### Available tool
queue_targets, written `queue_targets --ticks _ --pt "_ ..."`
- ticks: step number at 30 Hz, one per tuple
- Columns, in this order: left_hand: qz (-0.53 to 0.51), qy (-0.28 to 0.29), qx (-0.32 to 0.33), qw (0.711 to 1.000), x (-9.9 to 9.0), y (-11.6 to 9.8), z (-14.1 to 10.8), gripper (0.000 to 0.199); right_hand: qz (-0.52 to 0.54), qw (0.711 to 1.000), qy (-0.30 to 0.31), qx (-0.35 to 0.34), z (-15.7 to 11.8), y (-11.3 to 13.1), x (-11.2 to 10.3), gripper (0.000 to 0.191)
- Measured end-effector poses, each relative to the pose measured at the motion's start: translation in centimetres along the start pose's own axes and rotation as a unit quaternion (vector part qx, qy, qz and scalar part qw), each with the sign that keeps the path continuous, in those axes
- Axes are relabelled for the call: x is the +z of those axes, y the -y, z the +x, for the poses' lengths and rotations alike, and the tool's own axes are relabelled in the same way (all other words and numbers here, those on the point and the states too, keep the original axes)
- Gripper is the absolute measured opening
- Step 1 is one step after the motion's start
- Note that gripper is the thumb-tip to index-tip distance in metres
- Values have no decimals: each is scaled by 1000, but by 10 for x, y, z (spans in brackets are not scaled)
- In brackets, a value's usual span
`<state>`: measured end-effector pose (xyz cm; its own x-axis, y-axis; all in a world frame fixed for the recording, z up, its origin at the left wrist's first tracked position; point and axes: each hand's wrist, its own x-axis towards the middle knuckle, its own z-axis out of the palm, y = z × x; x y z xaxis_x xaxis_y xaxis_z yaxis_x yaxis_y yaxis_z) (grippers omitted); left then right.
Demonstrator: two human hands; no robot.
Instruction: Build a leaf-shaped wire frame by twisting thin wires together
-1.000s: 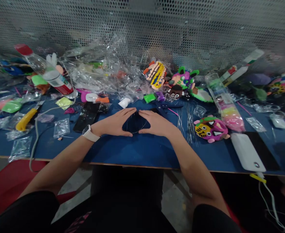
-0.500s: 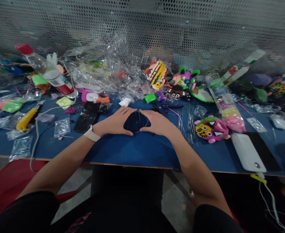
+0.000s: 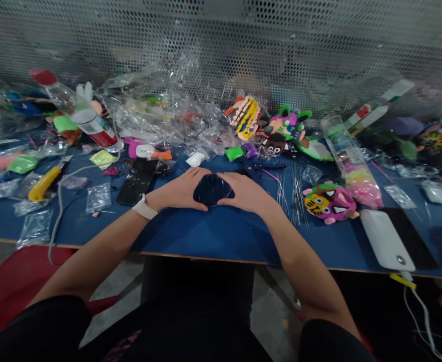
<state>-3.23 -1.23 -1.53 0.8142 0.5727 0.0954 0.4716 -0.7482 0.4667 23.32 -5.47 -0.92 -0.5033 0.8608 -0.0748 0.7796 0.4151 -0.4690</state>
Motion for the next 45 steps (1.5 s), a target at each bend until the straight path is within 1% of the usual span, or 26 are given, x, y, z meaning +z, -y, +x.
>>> queue_targets --ticks 6,11,18,22,24,28,31,37,40,42,44,45 --pt "61 -32 1 998 0 2 -3 79 4 1000 -4 -8 -1 1 0 90" --pt "93 -36 5 995 -1 1 -5 72 8 1000 -12 -13 -1 -1 2 89" --pt "74 -12 -2 997 -4 -2 -3 71 9 1000 -7 0 -1 0 2 90" --pt "81 -24 -28 996 -5 -5 -6 75 9 1000 -1 2 -1 3 0 90" --pt "79 -21 -34 996 -6 -7 -7 73 8 1000 -1 4 -1 4 0 90" --pt "41 -2 -46 998 -7 -10 -8 66 1 1000 -7 4 -1 7 0 88" --pt "3 3 -55 998 -7 -8 -10 66 -1 1000 -2 9 -1 8 0 88" --pt "-32 0 -41 999 -2 -1 -10 67 -11 1000 -6 5 -1 6 3 86" --pt "-10 -17 -33 999 -2 -7 -10 68 -24 1000 -17 -7 -1 6 4 84" --pt "10 -38 -27 999 -9 -14 -15 69 -33 999 -27 -13 -3 8 4 83" --pt "16 -70 -34 997 -20 -18 -29 61 -41 999 -34 -14 -4 10 3 81" --pt "12 -91 -48 995 -27 -18 -39 51 -43 998 -34 -13 -5 11 2 81"
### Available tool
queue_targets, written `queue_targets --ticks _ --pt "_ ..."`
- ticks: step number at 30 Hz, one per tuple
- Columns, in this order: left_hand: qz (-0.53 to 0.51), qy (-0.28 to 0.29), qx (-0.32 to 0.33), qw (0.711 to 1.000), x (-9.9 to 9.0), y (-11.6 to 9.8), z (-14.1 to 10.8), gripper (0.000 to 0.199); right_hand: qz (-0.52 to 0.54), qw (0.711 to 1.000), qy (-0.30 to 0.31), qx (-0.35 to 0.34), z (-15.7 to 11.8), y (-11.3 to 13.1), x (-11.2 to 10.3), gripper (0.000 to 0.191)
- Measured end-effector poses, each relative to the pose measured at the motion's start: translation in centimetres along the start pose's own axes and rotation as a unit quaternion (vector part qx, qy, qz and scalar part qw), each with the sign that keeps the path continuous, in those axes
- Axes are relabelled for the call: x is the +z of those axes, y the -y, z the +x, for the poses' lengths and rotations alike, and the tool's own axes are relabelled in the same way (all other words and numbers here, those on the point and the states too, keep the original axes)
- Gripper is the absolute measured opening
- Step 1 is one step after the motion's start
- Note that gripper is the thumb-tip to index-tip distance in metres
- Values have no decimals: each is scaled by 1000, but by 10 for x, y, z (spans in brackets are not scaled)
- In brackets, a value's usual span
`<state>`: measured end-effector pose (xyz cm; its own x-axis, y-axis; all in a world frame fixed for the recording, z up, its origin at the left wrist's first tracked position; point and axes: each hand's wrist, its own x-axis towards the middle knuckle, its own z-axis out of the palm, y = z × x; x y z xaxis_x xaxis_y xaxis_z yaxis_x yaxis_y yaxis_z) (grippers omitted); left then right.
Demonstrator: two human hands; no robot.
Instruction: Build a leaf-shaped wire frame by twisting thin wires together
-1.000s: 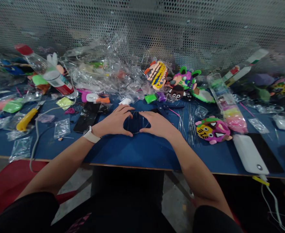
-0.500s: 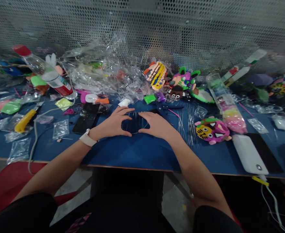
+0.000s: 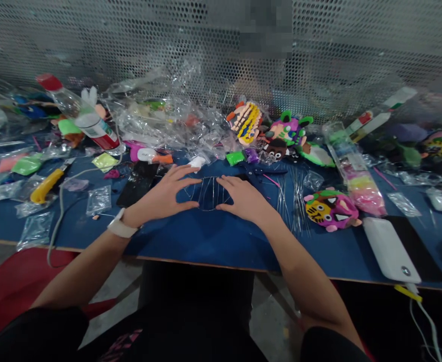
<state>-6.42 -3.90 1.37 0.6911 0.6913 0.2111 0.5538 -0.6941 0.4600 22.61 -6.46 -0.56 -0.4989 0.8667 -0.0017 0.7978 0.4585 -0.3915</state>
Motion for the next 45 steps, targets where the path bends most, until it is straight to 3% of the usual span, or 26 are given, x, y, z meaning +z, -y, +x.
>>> queue_targets --ticks 3,6,9,12,24,28,33,38,42,45 --pt "-33 -121 -81 989 -27 17 -33 28 -5 1000 0 4 -2 2 -1 83" --pt "-132 -221 -143 956 -44 49 -67 35 -5 1000 6 3 -2 5 -2 82" --pt "-142 -199 -190 951 -48 76 -86 47 0 1000 16 -2 -1 9 -2 82" --pt "-129 -156 -202 958 -47 86 -92 53 5 1000 15 -9 0 11 -1 80" --pt "-188 -169 -212 944 -37 79 -99 59 12 1000 -7 -19 -3 14 -3 76" --pt "-208 -201 -225 931 -36 79 -98 54 21 999 -15 -29 -3 16 -2 75" --pt "-152 -265 -264 915 -31 83 -95 37 20 999 -12 -30 -1 17 0 72" --pt "-71 -301 -238 921 -30 85 -94 29 26 999 -13 -37 1 19 2 70" --pt "3 -318 -224 921 -29 69 -89 20 34 998 -10 -42 2 19 4 70" --pt "10 -253 -178 951 -17 41 -74 16 41 998 -13 -41 3 16 6 68"
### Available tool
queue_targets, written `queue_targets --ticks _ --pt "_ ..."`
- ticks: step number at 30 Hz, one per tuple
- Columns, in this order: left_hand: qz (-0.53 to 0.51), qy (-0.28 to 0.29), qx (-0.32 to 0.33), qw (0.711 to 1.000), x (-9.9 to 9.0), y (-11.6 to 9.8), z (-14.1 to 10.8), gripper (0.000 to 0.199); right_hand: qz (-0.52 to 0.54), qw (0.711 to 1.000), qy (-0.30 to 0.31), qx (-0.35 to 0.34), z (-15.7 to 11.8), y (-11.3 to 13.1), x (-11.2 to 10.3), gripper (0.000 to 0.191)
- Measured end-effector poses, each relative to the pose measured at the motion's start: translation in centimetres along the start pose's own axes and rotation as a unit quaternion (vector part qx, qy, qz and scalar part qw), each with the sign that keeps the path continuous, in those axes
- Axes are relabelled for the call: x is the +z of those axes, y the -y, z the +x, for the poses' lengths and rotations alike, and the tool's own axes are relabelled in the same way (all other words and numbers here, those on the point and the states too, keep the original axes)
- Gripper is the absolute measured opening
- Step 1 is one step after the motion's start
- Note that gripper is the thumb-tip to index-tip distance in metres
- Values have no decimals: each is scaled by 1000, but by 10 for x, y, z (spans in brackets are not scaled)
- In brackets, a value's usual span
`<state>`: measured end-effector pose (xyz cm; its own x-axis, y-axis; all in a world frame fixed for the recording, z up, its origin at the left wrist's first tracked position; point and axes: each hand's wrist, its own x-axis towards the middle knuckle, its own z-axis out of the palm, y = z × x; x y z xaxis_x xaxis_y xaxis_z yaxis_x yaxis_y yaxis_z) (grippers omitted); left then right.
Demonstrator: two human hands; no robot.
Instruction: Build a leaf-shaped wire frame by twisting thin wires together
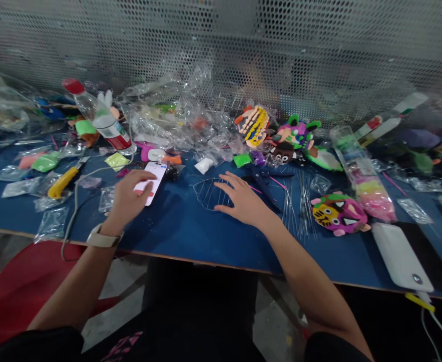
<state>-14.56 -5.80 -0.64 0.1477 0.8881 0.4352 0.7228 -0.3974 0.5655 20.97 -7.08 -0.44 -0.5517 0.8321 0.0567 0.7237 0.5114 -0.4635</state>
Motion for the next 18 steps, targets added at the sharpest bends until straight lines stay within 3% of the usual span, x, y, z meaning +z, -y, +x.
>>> queue_targets --ticks 3,6,11,18 --pt "-27 153 114 981 27 -40 4 18 2 1000 -14 -4 1 -4 2 66" --pt "5 220 212 952 57 -72 21 23 9 999 -40 -15 4 -8 6 61" --pt "44 219 269 937 89 -81 52 25 25 996 -83 -24 9 -12 12 49" --pt "27 170 265 949 88 -65 41 18 68 987 -141 -31 6 4 4 7"
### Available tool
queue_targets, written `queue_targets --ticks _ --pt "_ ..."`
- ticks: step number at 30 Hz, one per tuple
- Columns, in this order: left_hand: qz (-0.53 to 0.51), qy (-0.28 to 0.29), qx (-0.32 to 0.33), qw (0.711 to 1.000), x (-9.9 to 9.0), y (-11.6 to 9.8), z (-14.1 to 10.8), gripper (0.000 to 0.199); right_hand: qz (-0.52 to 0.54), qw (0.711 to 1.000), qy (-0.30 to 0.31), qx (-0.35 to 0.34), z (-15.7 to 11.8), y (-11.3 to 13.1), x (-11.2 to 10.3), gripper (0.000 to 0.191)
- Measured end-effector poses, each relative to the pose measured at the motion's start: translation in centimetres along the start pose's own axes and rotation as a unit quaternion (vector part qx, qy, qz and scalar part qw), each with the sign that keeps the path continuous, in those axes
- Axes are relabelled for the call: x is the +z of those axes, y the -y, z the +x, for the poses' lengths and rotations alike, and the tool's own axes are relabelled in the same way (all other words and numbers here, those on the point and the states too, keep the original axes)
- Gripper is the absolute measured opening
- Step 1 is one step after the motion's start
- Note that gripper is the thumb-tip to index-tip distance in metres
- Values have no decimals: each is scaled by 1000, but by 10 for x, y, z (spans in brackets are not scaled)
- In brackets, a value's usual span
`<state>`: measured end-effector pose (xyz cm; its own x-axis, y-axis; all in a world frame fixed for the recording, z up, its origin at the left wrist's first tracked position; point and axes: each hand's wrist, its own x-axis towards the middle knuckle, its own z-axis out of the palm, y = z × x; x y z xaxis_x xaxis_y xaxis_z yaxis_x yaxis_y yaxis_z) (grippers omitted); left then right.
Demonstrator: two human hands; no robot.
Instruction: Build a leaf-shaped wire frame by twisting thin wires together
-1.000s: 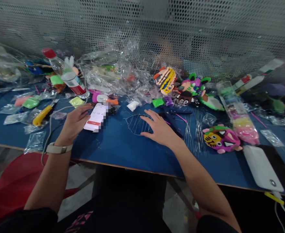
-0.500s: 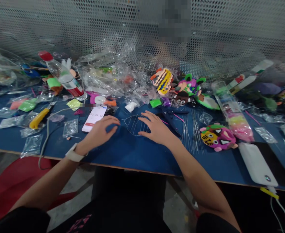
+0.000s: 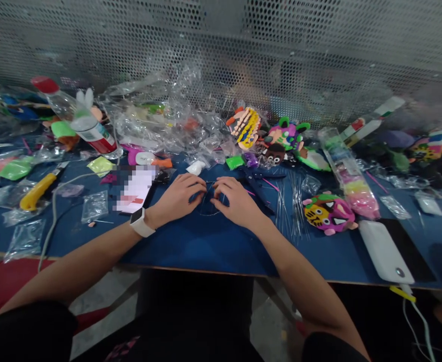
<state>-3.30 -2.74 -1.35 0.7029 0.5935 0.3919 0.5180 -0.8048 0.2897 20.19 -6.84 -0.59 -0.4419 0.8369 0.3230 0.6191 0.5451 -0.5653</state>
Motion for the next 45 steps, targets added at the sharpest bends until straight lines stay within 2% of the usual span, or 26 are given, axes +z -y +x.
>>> queue_targets --ticks 5,12,16,18,20,23,26,29,31,37,45 --pt "40 2 2 999 -3 0 0 18 24 999 -17 -26 0 10 -3 23" --pt "59 20 11 998 1 -5 1 17 6 998 -22 -53 1 0 3 27" --pt "98 17 -29 995 -19 1 1 21 7 998 -34 -57 2 -2 5 19" --pt "109 -3 -74 991 -39 10 -4 22 7 998 -36 -56 1 -2 6 16" --pt "118 -16 -151 981 -61 23 -14 17 9 998 -34 -53 1 -1 7 14" --pt "170 -30 -301 938 -90 43 -33 17 12 998 -25 -51 1 -1 8 13" --pt "204 -14 -405 891 -101 54 -48 37 12 999 -16 -43 1 -1 9 13" --pt "211 79 -431 874 -95 51 -55 80 2 999 -31 -35 0 1 9 13" --pt "220 123 -423 870 -87 47 -56 97 -4 998 -51 -29 0 2 8 13" --pt "249 109 -412 870 -72 47 -53 102 -6 997 -71 -13 0 2 7 15" --pt "249 119 -426 862 -71 45 -48 95 -9 998 -67 -18 1 4 8 13"
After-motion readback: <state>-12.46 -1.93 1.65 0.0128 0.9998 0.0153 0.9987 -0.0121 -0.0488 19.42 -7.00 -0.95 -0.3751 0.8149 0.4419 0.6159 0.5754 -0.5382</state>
